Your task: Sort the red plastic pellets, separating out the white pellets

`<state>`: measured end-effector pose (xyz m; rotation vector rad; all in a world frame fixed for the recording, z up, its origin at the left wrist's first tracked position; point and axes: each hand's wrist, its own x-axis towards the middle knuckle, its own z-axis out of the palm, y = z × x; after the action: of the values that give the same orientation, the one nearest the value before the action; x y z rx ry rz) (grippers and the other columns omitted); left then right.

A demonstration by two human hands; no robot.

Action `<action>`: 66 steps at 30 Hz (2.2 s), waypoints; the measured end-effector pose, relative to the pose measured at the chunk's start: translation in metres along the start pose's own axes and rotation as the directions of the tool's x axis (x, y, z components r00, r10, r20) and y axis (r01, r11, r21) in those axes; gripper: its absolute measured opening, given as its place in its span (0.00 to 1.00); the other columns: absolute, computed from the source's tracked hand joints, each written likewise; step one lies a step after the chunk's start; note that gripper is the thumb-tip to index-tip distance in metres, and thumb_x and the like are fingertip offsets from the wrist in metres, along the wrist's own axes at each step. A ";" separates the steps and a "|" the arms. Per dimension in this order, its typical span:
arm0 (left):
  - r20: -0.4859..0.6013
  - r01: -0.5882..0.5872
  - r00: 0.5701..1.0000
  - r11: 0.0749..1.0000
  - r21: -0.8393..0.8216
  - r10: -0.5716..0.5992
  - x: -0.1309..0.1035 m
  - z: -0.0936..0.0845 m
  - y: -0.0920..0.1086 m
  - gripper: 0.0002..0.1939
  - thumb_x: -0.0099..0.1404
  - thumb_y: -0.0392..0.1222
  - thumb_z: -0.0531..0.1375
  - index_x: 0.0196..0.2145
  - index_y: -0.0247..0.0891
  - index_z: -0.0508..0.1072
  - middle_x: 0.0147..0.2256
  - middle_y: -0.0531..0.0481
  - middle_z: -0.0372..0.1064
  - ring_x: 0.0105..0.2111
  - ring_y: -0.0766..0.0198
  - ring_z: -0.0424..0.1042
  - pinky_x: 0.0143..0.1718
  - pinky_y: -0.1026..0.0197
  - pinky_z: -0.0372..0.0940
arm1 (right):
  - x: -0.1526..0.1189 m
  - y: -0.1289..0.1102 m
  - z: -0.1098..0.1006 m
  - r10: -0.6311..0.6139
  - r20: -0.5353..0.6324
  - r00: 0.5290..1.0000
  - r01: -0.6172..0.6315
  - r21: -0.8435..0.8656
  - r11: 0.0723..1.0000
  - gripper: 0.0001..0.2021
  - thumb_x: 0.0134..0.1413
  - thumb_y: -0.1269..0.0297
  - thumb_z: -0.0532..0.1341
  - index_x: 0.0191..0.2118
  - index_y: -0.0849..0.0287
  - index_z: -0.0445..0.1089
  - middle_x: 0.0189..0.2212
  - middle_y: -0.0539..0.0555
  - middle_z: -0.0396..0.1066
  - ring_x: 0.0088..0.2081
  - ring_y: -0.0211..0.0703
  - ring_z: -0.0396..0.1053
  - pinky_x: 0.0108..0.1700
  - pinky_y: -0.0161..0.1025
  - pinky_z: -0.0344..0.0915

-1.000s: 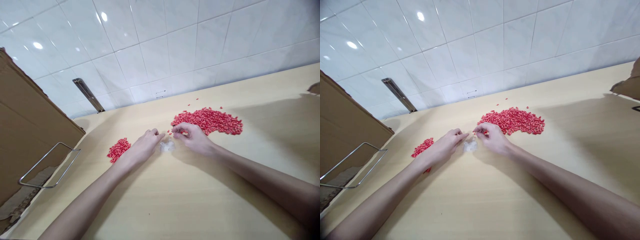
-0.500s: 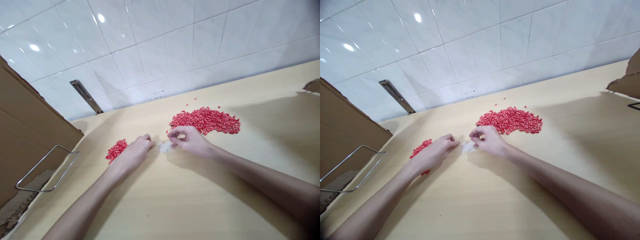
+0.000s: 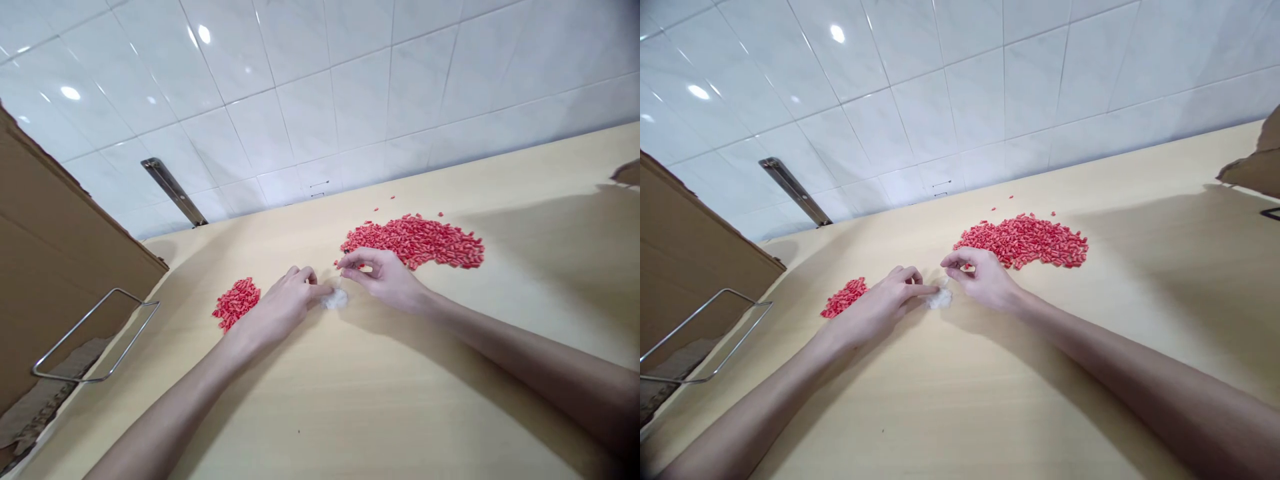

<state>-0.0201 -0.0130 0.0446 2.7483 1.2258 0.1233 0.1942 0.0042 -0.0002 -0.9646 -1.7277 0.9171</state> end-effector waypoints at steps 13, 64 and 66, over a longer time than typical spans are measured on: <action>0.053 0.052 0.997 0.987 0.154 -0.061 -0.014 -0.007 0.007 0.20 0.65 0.26 0.47 0.40 0.41 0.76 0.39 0.44 0.66 0.40 0.56 0.65 0.37 0.57 0.63 | 0.005 -0.007 -0.010 0.113 0.121 0.986 -0.120 0.051 0.991 0.06 0.48 0.66 0.64 0.33 0.61 0.75 0.33 0.55 0.75 0.30 0.44 0.76 0.30 0.39 0.77; -0.597 -0.123 0.708 0.765 -0.632 -0.378 -0.007 0.046 0.002 0.03 0.62 0.38 0.64 0.35 0.37 0.78 0.34 0.47 0.77 0.36 0.61 0.75 0.40 0.59 0.70 | -0.008 -0.018 0.000 -0.023 0.037 0.999 0.024 -0.026 0.999 0.09 0.51 0.59 0.67 0.29 0.60 0.79 0.27 0.52 0.77 0.31 0.44 0.74 0.35 0.39 0.72; -0.594 -0.128 0.710 0.759 -0.638 -0.379 -0.007 0.046 0.002 0.04 0.61 0.38 0.65 0.35 0.37 0.78 0.35 0.46 0.77 0.36 0.62 0.75 0.40 0.60 0.70 | -0.008 -0.017 0.002 -0.012 0.019 1.000 0.012 0.025 1.000 0.09 0.49 0.60 0.69 0.30 0.61 0.79 0.28 0.53 0.78 0.32 0.45 0.75 0.36 0.39 0.73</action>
<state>-0.0169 -0.0236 -0.0008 1.9850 1.1811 1.4100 0.1912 -0.0106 0.0114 -0.9310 -1.7326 0.9409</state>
